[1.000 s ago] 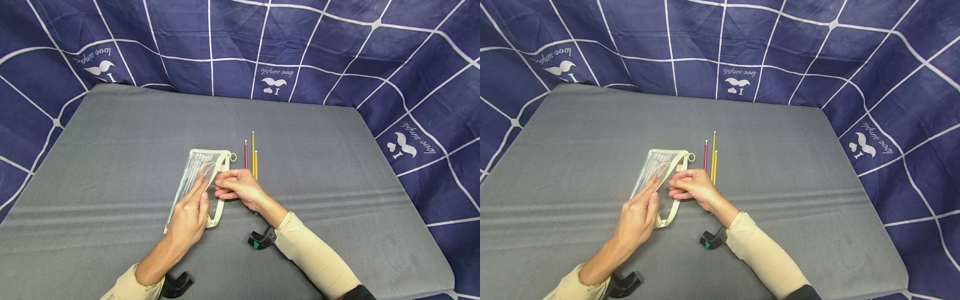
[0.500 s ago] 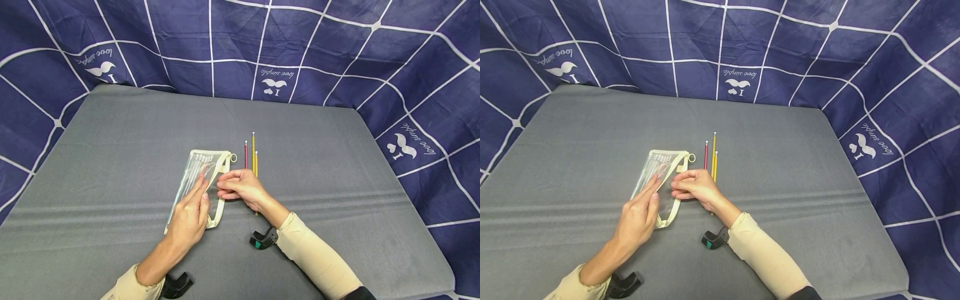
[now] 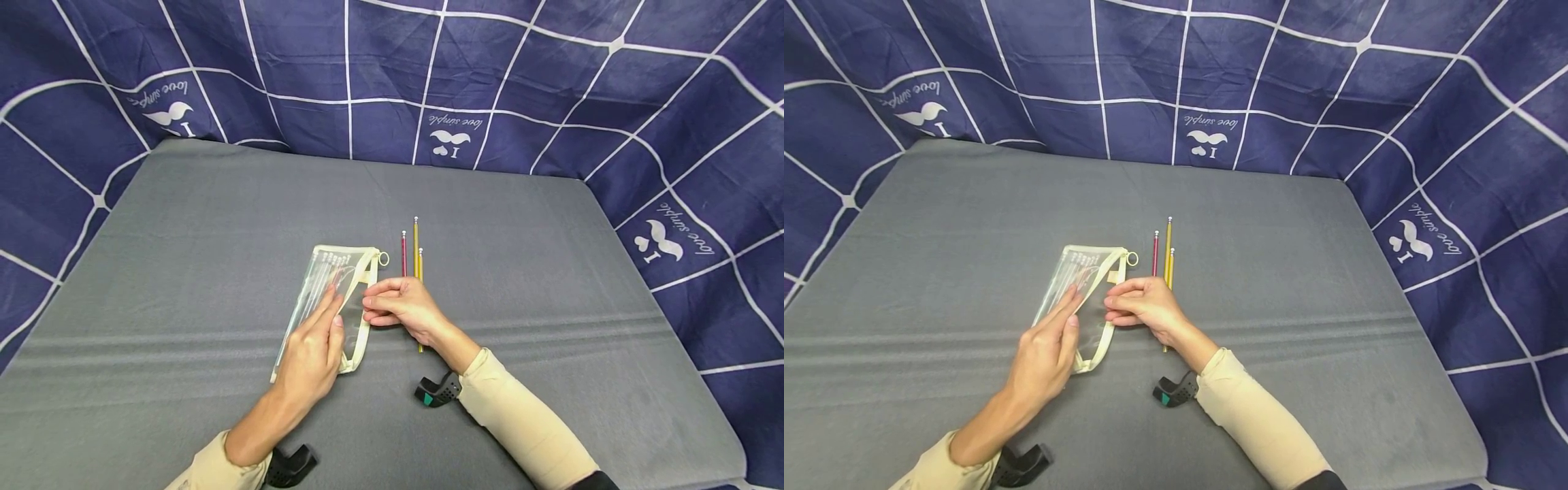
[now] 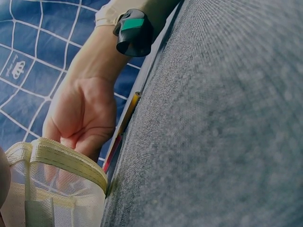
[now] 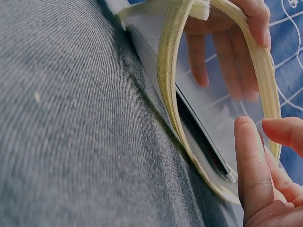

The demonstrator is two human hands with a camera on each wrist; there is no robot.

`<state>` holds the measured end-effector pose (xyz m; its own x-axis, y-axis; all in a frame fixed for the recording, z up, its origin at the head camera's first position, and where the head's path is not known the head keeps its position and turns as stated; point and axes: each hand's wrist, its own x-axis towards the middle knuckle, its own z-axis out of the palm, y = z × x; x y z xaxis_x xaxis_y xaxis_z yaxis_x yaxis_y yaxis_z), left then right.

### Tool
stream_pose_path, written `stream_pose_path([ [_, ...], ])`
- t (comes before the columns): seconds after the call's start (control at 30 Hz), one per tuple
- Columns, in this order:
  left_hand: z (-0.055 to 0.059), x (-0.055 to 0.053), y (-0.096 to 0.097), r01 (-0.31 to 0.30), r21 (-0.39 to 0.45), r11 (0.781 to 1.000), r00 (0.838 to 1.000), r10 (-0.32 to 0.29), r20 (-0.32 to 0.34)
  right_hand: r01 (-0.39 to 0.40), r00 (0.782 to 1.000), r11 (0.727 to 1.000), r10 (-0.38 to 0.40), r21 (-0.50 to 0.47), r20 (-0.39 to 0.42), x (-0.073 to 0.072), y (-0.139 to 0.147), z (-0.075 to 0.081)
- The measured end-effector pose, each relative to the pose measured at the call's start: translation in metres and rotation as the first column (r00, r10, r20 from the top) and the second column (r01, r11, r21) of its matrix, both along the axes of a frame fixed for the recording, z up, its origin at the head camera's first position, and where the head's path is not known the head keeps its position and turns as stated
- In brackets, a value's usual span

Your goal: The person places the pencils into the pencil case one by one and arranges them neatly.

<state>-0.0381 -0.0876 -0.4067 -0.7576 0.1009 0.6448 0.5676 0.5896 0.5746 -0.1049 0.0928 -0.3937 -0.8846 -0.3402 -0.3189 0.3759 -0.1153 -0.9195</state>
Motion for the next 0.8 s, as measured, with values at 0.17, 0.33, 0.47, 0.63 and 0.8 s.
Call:
stream_pose_path([
  [0.17,0.0,0.0,0.0,0.011,0.002,1.0,1.0,-0.011,0.005,0.009,1.0,1.0,-0.009,0.012,0.002,0.0,0.004,0.001],
  [0.33,0.0,-0.001,0.0,0.011,0.003,1.0,1.0,-0.011,0.007,0.016,1.0,1.0,-0.016,0.013,-0.003,0.001,0.007,0.001],
  [0.47,0.0,-0.001,0.0,0.01,0.001,1.0,1.0,-0.01,0.004,0.035,0.999,0.999,-0.035,0.012,-0.01,0.001,0.011,0.001],
  [0.63,0.0,0.0,0.0,0.007,0.002,1.0,1.0,-0.007,0.002,0.056,0.998,0.998,-0.056,0.001,-0.002,0.001,0.016,0.001],
  [0.8,0.0,0.0,0.0,0.007,0.006,1.0,1.0,-0.007,0.003,0.075,0.997,0.997,-0.075,0.009,-0.008,0.001,0.023,0.0],
])
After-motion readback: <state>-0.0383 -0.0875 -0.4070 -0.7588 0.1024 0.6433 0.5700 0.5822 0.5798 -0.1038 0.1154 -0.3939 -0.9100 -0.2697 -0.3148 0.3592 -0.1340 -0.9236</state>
